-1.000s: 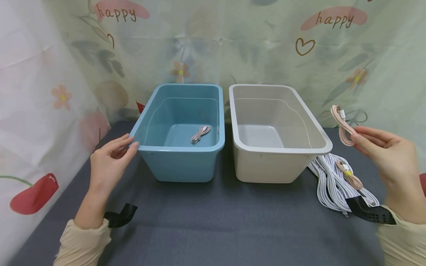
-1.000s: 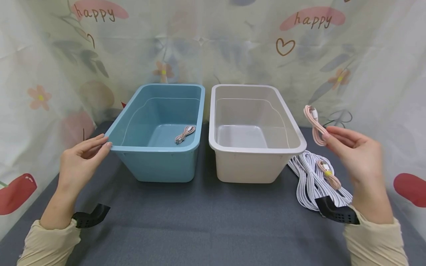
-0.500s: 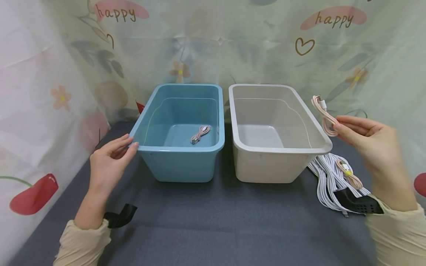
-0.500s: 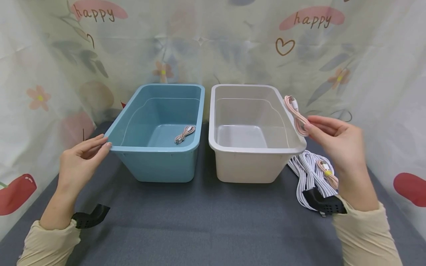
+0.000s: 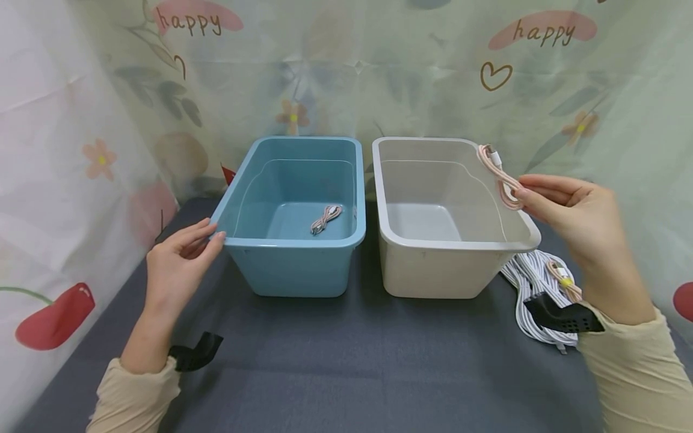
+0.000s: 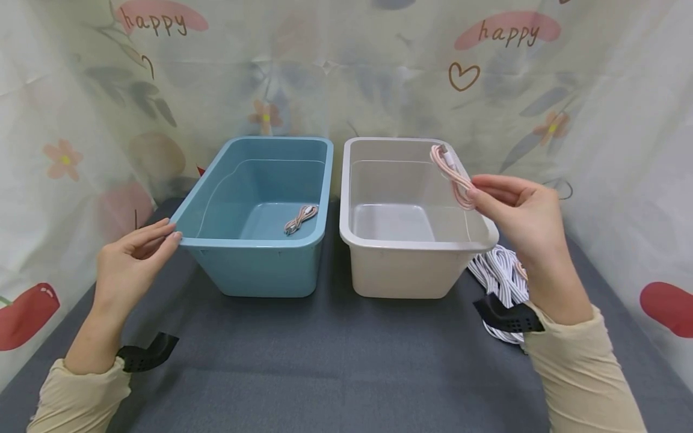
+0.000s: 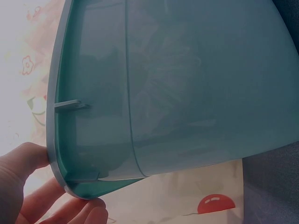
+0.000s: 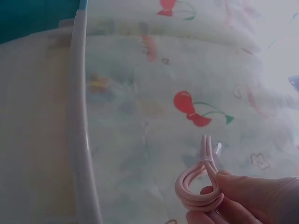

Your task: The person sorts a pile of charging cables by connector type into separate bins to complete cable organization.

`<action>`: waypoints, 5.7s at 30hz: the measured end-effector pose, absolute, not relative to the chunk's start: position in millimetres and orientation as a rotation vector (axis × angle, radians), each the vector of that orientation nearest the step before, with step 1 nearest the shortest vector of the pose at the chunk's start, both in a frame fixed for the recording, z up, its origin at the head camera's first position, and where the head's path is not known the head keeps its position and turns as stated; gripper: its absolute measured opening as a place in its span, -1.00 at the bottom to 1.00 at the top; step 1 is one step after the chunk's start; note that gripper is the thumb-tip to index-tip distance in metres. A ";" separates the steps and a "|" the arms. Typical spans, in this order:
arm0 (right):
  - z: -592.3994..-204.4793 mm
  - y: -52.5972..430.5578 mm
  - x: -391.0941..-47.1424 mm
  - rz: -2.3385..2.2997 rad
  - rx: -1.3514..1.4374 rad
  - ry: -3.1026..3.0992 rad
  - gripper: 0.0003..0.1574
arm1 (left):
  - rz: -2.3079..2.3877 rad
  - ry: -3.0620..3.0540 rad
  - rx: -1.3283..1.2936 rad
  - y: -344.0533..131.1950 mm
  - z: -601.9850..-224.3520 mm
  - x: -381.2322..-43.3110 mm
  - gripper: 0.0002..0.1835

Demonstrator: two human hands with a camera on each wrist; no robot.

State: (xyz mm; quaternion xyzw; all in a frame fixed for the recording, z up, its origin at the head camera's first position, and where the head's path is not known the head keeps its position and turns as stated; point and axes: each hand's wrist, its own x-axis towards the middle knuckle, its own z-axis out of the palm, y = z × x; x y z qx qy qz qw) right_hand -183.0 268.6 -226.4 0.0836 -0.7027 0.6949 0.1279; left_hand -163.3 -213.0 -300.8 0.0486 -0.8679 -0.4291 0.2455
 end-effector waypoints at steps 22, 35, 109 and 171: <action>-206.2 205.8 -211.9 2.045 0.400 -2.107 -0.78 | -1.176 -2.366 0.116 -213.5 -300.8 -162.7 -0.57; -202.6 178.8 -225.5 2.006 0.447 -2.236 -0.76 | -1.176 -2.374 0.121 -213.8 -300.9 -163.4 -0.56; -202.4 55.6 -320.4 2.191 0.035 -2.331 -0.64 | -1.175 -2.389 0.121 -214.0 -300.4 -162.5 -0.55; -211.3 16.4 -342.8 2.200 -0.195 -2.457 -0.48 | -1.189 -2.367 0.125 -214.9 -301.0 -164.4 -0.57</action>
